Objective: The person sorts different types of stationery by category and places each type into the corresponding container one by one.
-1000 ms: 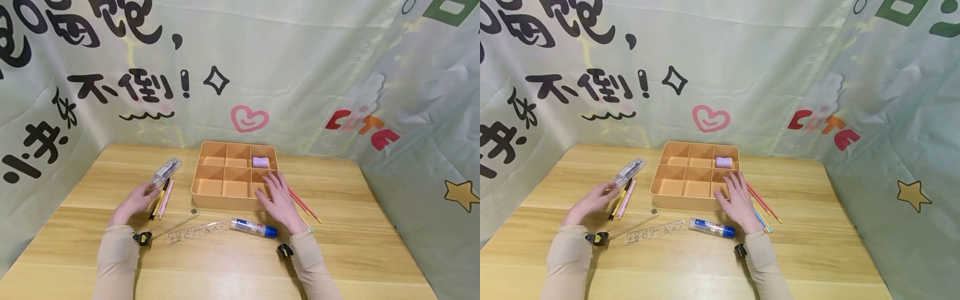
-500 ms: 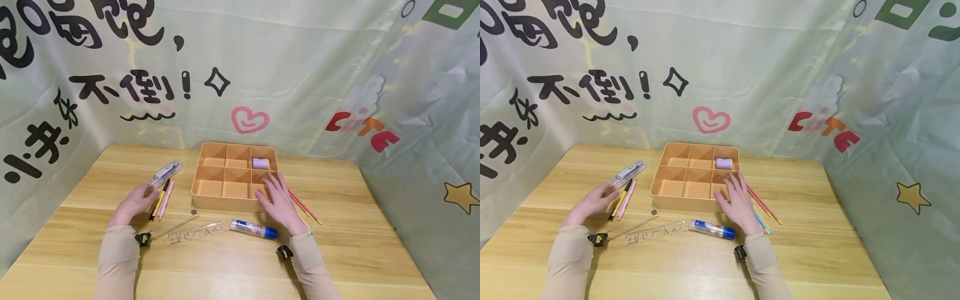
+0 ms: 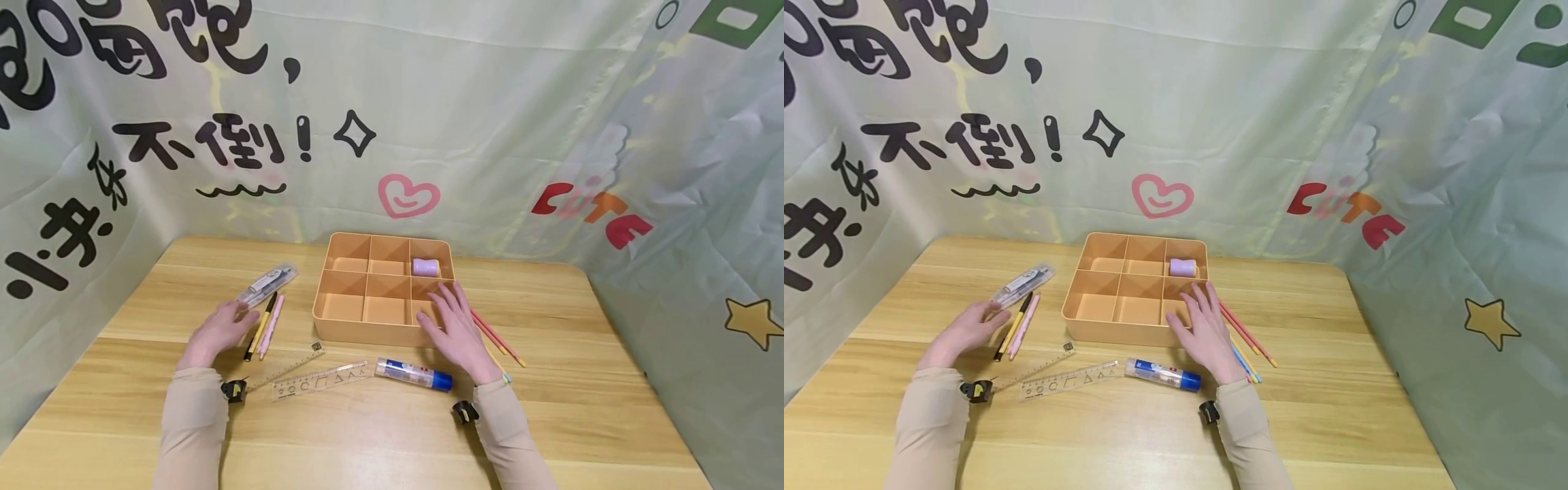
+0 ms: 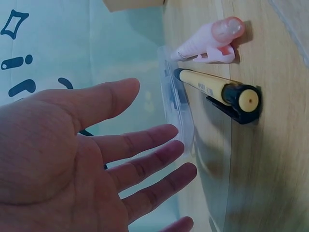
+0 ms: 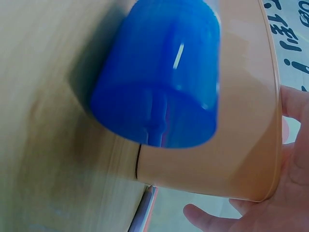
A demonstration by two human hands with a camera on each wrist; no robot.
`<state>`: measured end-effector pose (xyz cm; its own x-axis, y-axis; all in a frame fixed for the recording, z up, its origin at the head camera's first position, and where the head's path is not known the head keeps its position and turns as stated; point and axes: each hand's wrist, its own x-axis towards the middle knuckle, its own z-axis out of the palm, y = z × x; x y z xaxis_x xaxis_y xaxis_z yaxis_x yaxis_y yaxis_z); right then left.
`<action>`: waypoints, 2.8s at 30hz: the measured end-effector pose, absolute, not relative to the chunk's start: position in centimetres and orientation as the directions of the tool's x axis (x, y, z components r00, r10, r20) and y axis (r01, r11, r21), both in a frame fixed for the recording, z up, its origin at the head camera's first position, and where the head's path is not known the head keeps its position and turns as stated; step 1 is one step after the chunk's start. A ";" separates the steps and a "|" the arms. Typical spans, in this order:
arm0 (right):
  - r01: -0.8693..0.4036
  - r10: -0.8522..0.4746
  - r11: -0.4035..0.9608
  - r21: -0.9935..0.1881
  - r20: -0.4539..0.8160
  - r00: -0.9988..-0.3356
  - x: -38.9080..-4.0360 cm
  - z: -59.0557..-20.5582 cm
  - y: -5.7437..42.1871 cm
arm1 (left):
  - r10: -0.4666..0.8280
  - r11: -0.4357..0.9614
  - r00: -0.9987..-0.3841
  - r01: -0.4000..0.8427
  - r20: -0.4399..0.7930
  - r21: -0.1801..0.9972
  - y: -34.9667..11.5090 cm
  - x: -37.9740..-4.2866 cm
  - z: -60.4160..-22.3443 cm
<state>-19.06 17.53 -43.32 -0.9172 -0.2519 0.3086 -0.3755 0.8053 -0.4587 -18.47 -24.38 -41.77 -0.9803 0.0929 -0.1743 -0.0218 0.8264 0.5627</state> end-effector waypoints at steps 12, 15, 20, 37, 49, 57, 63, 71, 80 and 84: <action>-0.372 -0.251 0.805 -0.462 0.304 -0.919 -19.1 -43.3 17.5 | 0.122 0.765 -0.980 -0.010 -0.160 0.643 -24.3 -18.8 -41.8; -0.373 -0.251 0.805 -0.462 0.304 -0.919 -19.0 -43.2 17.5 | 0.131 0.724 -0.978 -0.019 -0.163 0.690 -24.5 -18.9 -41.8; -0.372 -0.250 0.804 -0.464 0.303 -0.920 -19.0 -43.1 17.5 | 0.106 0.658 -0.975 -0.077 -0.193 0.749 -24.7 -19.2 -41.8; -0.381 -0.255 0.799 -0.465 0.311 -0.916 -19.0 -43.2 17.3 | 0.090 0.537 -0.977 -0.117 -0.195 0.835 -24.9 -19.7 -42.5; -0.378 -0.255 0.802 -0.463 0.308 -0.917 -19.0 -43.3 17.5 | 0.117 0.674 -0.985 -0.013 -0.125 0.738 -25.0 -20.8 -42.0; -0.378 -0.255 0.802 -0.462 0.307 -0.917 -19.0 -43.3 17.4 | 0.137 0.696 -0.979 -0.014 -0.151 0.717 -25.3 -21.6 -40.6; -0.386 -0.259 0.800 -0.460 0.316 -0.913 -19.0 -43.3 17.5 | 0.174 0.751 -0.983 0.089 -0.066 0.654 -25.6 -22.3 -40.8; -0.380 -0.258 0.801 -0.463 0.305 -0.917 -18.9 -43.2 17.4 | 0.233 0.805 -0.972 0.211 0.032 0.554 -26.1 -23.2 -41.8; -0.392 -0.264 0.799 -0.456 0.320 -0.910 -19.0 -43.3 17.5 | 0.288 0.802 -0.954 0.289 0.086 0.523 -26.3 -23.8 -42.7; -0.386 -0.260 0.798 -0.462 0.314 -0.913 -18.9 -43.1 17.5 | 0.305 0.809 -0.946 0.319 0.111 0.494 -26.2 -24.1 -42.9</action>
